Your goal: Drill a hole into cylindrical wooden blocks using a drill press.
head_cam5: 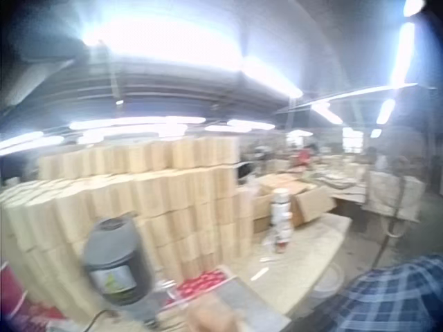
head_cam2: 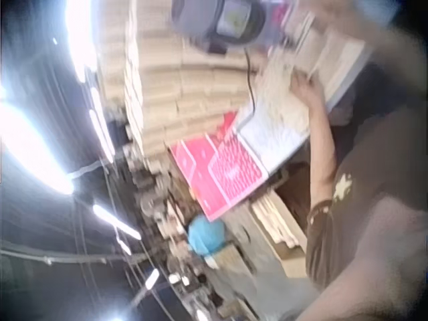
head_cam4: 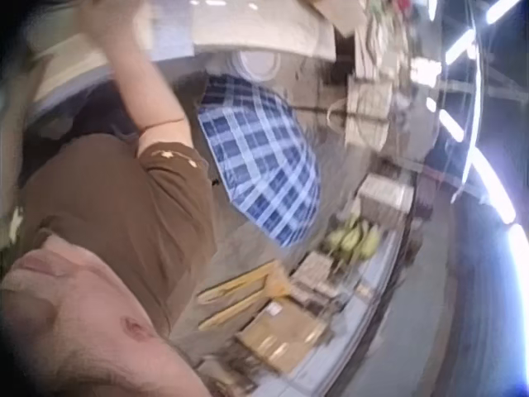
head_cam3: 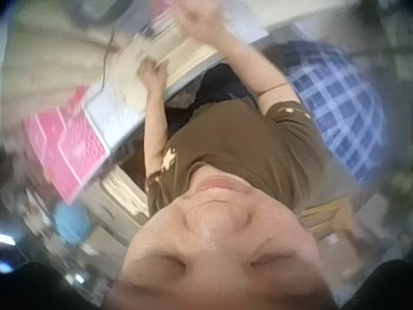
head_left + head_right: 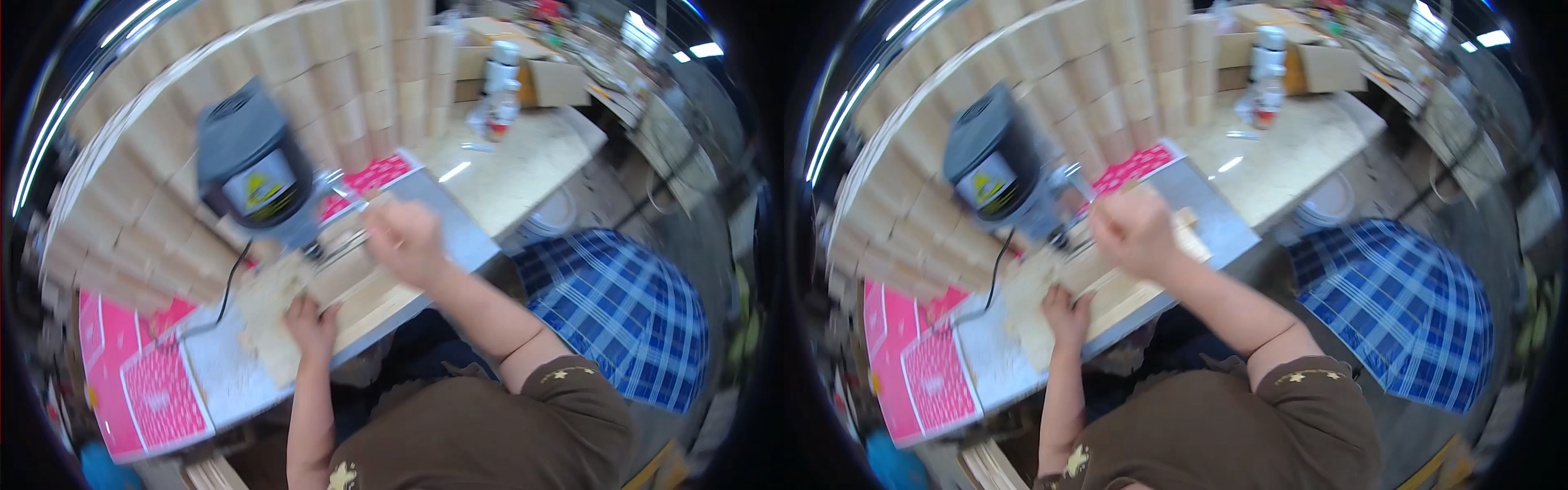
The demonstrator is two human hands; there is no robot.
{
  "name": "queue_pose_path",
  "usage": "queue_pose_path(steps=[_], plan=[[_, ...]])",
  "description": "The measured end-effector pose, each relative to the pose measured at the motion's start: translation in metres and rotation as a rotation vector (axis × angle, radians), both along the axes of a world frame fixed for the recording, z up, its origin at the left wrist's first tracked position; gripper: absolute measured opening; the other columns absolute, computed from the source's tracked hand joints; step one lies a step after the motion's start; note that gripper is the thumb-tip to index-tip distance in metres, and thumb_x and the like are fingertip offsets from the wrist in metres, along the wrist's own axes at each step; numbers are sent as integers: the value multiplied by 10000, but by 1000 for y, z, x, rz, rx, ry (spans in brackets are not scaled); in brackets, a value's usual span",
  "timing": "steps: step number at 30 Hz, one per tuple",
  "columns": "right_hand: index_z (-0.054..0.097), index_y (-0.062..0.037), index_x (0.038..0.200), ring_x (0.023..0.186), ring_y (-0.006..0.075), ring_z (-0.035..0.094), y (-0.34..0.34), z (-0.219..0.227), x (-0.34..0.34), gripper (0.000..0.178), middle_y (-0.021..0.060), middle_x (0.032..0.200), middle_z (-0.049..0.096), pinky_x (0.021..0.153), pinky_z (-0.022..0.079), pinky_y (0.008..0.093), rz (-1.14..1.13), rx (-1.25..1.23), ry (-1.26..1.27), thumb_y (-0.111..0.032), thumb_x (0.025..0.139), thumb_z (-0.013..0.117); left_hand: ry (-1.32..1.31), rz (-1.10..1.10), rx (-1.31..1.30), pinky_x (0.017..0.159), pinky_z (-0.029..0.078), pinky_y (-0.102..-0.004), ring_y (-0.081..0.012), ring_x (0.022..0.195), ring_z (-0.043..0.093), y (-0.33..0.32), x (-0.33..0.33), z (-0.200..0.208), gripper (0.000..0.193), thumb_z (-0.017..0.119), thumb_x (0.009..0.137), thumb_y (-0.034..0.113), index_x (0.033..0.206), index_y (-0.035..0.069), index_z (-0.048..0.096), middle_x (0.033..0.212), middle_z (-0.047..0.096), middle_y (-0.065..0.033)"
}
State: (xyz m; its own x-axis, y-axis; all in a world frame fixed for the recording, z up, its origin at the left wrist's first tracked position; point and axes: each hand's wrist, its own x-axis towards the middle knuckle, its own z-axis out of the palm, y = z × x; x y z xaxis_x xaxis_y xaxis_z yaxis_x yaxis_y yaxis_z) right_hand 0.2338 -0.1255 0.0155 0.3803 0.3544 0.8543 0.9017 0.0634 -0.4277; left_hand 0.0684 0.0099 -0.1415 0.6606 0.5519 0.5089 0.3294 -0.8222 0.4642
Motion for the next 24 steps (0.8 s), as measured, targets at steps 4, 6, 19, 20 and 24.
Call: queue_pose_path(steps=[4, 6, 19, 20, 24], plan=[[619, -40, 916, 719, 245, 582, 6, -64, 1, 189, 82, 822, 612, 684, 420, 374, 54, 113, -15, -60, 728, 611, -58, -63, -77, 711, 354, -420, -288, 771, 518, -7, 1, 10, 323, 724, 664, 214, 921, 58, 605, 790, 544, -81], [616, -29, 940, 726, 252, 574, 13, -73, 10, 204, 91, 844, 606, 708, 414, 374, 57, 143, -40, -56, 738, 609, -73, -99, -77, 724, 348, -420, -282, 781, 516, -9, 1, 9, 325, 718, 672, 200, 942, 60, 604, 811, 541, -77], [561, -52, 716, 611, 337, 576, 48, 63, 27, 211, 168, 620, 564, 551, 442, 402, 19, 72, 55, -246, 789, 604, -54, -37, -164, 673, 373, -399, -284, 730, 513, -5, 0, 9, 281, 715, 664, 148, 912, 64, 610, 798, 533, -82], [568, -37, 716, 648, 365, 588, 61, 76, 33, 282, 205, 642, 574, 573, 455, 425, 7, 49, 125, -304, 807, 583, -96, -48, -173, 638, 386, -394, -287, 702, 511, -4, -3, 6, 263, 720, 654, 134, 883, 58, 616, 773, 534, -87], [610, -25, 796, 752, 403, 595, 99, 87, 71, 424, 251, 760, 607, 664, 479, 438, 32, -116, 348, -443, 814, 544, -112, -61, -265, 581, 395, -341, -241, 658, 496, -8, 9, 13, 246, 742, 634, 122, 832, 43, 619, 737, 524, -81]])
